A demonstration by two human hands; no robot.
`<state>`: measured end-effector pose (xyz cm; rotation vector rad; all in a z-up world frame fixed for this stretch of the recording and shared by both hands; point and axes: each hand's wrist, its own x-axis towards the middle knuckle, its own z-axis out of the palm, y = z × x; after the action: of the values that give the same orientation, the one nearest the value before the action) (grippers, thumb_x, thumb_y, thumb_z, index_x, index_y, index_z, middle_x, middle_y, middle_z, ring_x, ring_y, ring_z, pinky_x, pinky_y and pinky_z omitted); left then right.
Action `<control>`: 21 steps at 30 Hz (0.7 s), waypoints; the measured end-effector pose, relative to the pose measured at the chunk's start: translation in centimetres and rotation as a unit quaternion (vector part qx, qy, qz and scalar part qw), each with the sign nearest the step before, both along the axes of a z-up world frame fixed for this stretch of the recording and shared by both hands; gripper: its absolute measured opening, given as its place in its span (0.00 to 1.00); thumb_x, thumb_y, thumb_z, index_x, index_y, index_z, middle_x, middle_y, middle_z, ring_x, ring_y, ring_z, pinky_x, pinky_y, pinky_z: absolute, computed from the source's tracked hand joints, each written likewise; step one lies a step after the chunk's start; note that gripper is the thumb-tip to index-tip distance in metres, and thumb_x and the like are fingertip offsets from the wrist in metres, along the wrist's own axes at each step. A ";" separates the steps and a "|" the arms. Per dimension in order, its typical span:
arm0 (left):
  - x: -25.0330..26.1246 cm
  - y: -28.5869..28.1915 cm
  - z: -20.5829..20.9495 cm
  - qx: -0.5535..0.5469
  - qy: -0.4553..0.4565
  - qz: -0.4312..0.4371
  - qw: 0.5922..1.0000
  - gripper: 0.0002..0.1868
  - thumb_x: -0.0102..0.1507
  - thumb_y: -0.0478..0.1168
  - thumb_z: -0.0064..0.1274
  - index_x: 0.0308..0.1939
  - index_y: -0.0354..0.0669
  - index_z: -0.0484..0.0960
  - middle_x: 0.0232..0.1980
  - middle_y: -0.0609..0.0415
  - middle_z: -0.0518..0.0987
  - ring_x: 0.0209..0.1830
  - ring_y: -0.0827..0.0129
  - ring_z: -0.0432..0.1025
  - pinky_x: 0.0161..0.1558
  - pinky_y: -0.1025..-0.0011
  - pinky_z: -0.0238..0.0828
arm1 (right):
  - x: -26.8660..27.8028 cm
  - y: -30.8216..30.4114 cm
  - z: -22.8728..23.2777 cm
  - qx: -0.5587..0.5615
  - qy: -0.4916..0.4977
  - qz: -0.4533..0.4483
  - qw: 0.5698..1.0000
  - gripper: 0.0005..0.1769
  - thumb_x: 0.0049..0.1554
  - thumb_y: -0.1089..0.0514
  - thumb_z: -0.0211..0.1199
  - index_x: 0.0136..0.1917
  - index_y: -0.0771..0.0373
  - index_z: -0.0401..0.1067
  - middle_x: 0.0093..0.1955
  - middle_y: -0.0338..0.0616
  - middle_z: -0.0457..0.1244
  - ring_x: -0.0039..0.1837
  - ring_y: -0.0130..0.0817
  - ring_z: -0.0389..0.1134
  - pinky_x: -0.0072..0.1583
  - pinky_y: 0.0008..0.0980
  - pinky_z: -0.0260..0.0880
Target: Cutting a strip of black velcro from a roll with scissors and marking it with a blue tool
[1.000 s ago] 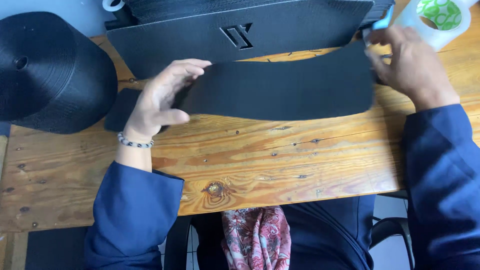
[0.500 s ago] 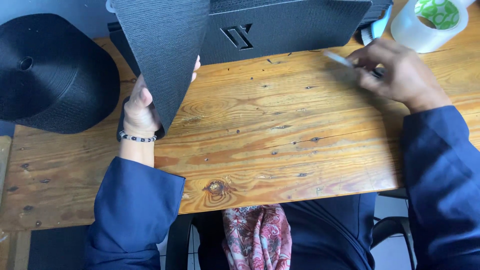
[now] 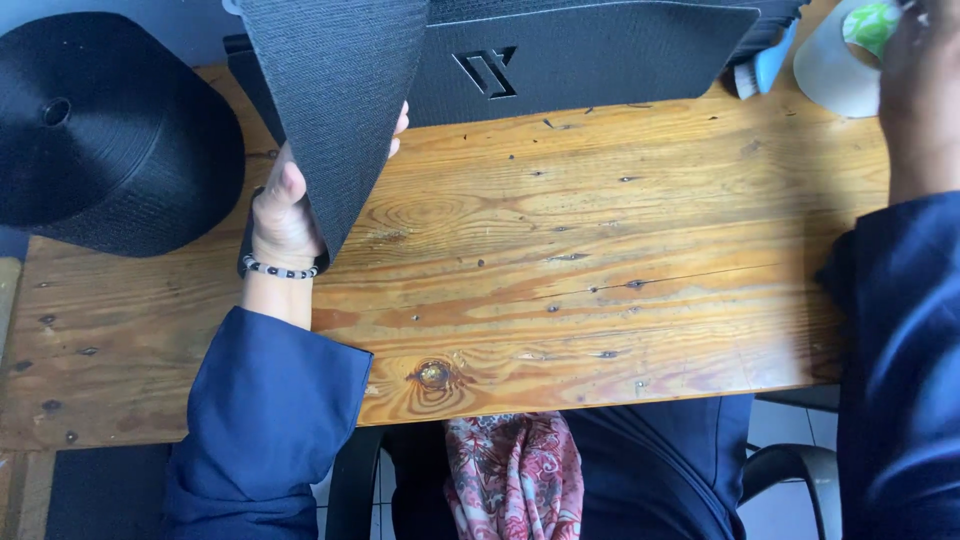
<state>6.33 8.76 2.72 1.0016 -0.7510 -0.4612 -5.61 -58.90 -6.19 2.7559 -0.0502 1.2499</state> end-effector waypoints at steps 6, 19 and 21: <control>1.3 0.9 -2.5 -0.032 0.025 0.009 0.999 0.49 0.61 0.62 0.64 0.75 0.35 0.62 0.75 0.37 0.67 0.78 0.48 0.64 0.80 0.53 0.62 | -0.3 6.2 3.6 0.073 0.058 0.093 0.991 0.14 0.74 0.77 0.52 0.67 0.80 0.76 0.63 0.69 0.63 0.58 0.63 0.67 0.63 0.50 0.66; 1.4 1.5 -4.2 -0.083 0.022 0.031 0.996 0.42 0.67 0.58 0.60 0.77 0.39 0.63 0.76 0.41 0.68 0.77 0.49 0.64 0.81 0.49 0.61 | -0.3 11.8 3.7 -0.097 0.159 0.004 0.982 0.24 0.61 0.55 0.78 0.68 0.54 0.78 0.63 0.44 0.65 0.68 0.49 0.59 0.54 0.45 0.76; 1.5 1.4 -4.1 -0.083 0.021 0.030 0.996 0.42 0.67 0.58 0.60 0.77 0.39 0.63 0.76 0.41 0.68 0.77 0.49 0.65 0.81 0.49 0.61 | -0.6 12.3 4.8 -0.043 0.195 0.051 0.978 0.24 0.61 0.57 0.76 0.69 0.59 0.75 0.64 0.52 0.66 0.70 0.54 0.60 0.60 0.48 0.72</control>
<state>7.79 10.19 -1.35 0.8543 -0.7078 -0.3605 -6.24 -46.63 -1.43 2.9000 0.1764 0.6872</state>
